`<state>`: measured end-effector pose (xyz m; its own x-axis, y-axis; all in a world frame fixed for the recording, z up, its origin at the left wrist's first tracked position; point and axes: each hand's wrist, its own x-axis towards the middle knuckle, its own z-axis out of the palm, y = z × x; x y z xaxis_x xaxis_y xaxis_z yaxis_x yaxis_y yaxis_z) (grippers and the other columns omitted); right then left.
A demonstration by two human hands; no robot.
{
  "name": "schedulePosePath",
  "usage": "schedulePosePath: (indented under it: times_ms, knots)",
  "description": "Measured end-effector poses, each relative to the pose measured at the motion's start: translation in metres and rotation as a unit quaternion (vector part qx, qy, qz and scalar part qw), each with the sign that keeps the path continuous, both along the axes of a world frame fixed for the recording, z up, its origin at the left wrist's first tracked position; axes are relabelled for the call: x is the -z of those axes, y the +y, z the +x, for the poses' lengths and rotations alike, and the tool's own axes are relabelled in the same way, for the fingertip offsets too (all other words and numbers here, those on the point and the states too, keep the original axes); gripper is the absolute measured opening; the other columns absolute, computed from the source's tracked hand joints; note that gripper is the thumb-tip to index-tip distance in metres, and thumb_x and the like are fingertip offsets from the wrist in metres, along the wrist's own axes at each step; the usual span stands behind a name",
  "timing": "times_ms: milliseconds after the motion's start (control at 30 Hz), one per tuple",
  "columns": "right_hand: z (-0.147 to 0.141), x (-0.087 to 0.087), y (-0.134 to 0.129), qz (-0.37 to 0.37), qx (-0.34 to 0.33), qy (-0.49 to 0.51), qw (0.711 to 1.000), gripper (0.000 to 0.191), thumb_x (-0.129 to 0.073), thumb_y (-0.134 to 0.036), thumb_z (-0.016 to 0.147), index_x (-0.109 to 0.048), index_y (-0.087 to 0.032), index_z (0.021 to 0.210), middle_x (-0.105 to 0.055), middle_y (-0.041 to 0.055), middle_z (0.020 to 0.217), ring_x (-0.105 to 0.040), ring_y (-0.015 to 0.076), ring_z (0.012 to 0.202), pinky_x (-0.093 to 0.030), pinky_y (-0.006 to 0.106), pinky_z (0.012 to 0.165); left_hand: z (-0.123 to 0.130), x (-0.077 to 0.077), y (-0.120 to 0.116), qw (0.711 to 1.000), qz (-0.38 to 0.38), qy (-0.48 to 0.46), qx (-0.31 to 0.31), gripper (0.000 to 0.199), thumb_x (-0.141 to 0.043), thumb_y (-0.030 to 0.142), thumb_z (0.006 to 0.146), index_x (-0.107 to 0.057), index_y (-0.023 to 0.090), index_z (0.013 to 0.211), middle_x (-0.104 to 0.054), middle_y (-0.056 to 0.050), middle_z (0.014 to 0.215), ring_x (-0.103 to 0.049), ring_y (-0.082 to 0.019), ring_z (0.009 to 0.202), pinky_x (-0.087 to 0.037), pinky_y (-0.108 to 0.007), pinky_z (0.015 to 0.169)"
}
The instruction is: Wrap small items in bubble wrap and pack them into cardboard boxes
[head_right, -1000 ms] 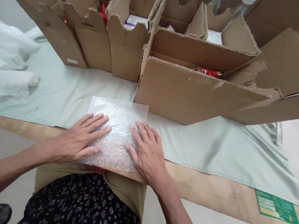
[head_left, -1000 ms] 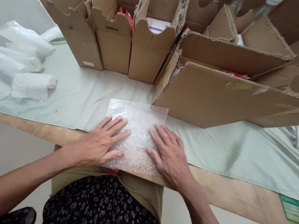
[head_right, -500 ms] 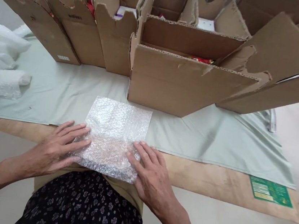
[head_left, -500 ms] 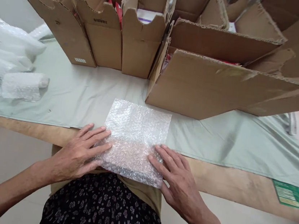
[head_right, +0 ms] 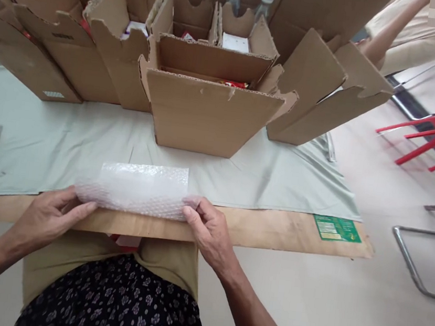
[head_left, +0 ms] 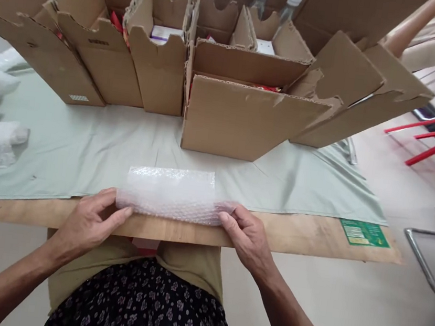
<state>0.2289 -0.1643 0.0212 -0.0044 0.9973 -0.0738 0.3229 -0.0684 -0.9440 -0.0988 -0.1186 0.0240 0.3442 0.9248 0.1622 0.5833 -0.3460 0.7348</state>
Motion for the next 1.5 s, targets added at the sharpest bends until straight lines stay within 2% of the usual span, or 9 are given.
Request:
schedulePosePath:
  times_ms: [133,333,500,733,967,1100,1200,1367,1500]
  knots:
    - [-0.004,0.005,0.005,-0.021,-0.005,-0.016,1.0,0.058,-0.072,-0.042,0.09,-0.056,-0.021,0.142,-0.068,-0.0012,0.079,-0.063,0.0161,0.072,-0.053,0.029,0.069,0.008,-0.001,0.005,0.998,-0.056,-0.001,-0.039,0.026,-0.062,0.043,0.096,-0.075,0.023,0.085,-0.076,-0.003,0.084,-0.073,-0.021,0.077,-0.058,-0.03,0.065]
    - [-0.015,0.015,0.024,0.044,0.054,-0.126,0.99,0.055,-0.064,-0.039,0.095,-0.055,-0.018,0.145,-0.067,-0.0022,0.077,-0.058,0.0123,0.062,-0.051,0.027,0.065,0.008,0.022,0.006,0.983,0.126,0.111,-0.079,0.022,-0.063,0.037,0.092,-0.067,0.022,0.077,-0.072,-0.011,0.116,-0.065,-0.036,0.12,-0.052,-0.054,0.102]
    - [-0.011,0.025,0.028,0.101,0.046,-0.322,0.94,0.051,-0.058,-0.042,0.098,-0.058,-0.018,0.143,-0.07,0.001,0.084,-0.062,0.0151,0.063,-0.05,0.029,0.062,0.003,0.031,0.003,0.97,0.119,0.179,-0.109,0.041,-0.062,0.046,0.095,-0.063,0.019,0.126,-0.067,-0.017,0.131,-0.06,-0.037,0.125,-0.051,-0.057,0.103]
    - [0.002,0.023,0.052,0.16,0.047,-0.451,0.877,0.05,-0.059,-0.053,0.097,-0.067,-0.014,0.128,-0.067,0.0203,0.136,-0.066,0.0356,0.113,-0.054,0.051,0.094,0.004,0.029,0.009,0.959,0.152,0.205,-0.123,0.041,-0.059,0.05,0.096,-0.068,0.017,0.118,-0.065,-0.021,0.131,-0.056,-0.044,0.129,-0.049,-0.061,0.103]
    - [-0.018,0.011,0.048,0.116,0.028,-0.231,0.966,0.01,-0.064,-0.031,0.093,-0.064,-0.021,0.093,-0.077,0.0068,0.103,-0.072,0.0241,0.094,-0.055,0.041,0.086,0.022,0.021,0.005,0.98,0.127,0.127,-0.089,0.011,-0.058,0.026,0.092,-0.064,0.019,0.085,-0.073,-0.015,0.12,-0.065,-0.035,0.116,-0.052,-0.053,0.096]
    - [-0.029,-0.005,0.005,0.067,0.027,-0.07,0.995,0.038,-0.065,-0.031,0.096,-0.058,-0.021,0.132,-0.074,0.0023,0.091,-0.071,0.0163,0.078,-0.056,0.028,0.069,0.016,-0.009,0.02,0.989,0.048,0.076,-0.116,0.019,-0.06,0.027,0.091,-0.068,0.021,0.107,-0.077,-0.005,0.101,-0.071,-0.021,0.086,-0.053,-0.031,0.066]
    - [-0.05,-0.002,-0.023,0.045,-0.013,-0.062,0.997,0.06,-0.063,-0.027,0.098,-0.045,-0.02,0.154,-0.072,0.0015,0.089,-0.068,0.0141,0.074,-0.057,0.027,0.067,0.022,-0.021,0.054,0.984,0.109,0.101,-0.096,0.036,-0.061,0.025,0.09,-0.067,0.022,0.125,-0.076,-0.005,0.106,-0.07,-0.021,0.09,-0.054,-0.032,0.075]
    - [-0.077,0.015,-0.037,0.098,-0.004,-0.162,0.982,0.055,-0.056,-0.022,0.101,-0.051,-0.021,0.155,-0.07,0.0002,0.081,-0.064,0.014,0.068,-0.053,0.027,0.064,0.052,0.0,0.088,0.966,0.205,0.157,-0.022,0.042,-0.065,0.019,0.088,-0.066,0.017,0.13,-0.073,-0.012,0.117,-0.065,-0.032,0.112,-0.051,-0.052,0.1]
    - [-0.075,0.01,-0.03,0.079,-0.048,-0.139,0.986,0.033,-0.053,-0.022,0.103,-0.073,-0.021,0.129,-0.078,0.0061,0.098,-0.071,0.0158,0.08,-0.058,0.029,0.073,0.053,0.01,0.04,0.962,0.242,0.079,0.096,0.029,-0.061,0.014,0.095,-0.066,0.017,0.124,-0.074,-0.009,0.109,-0.067,-0.026,0.107,-0.055,-0.046,0.095]
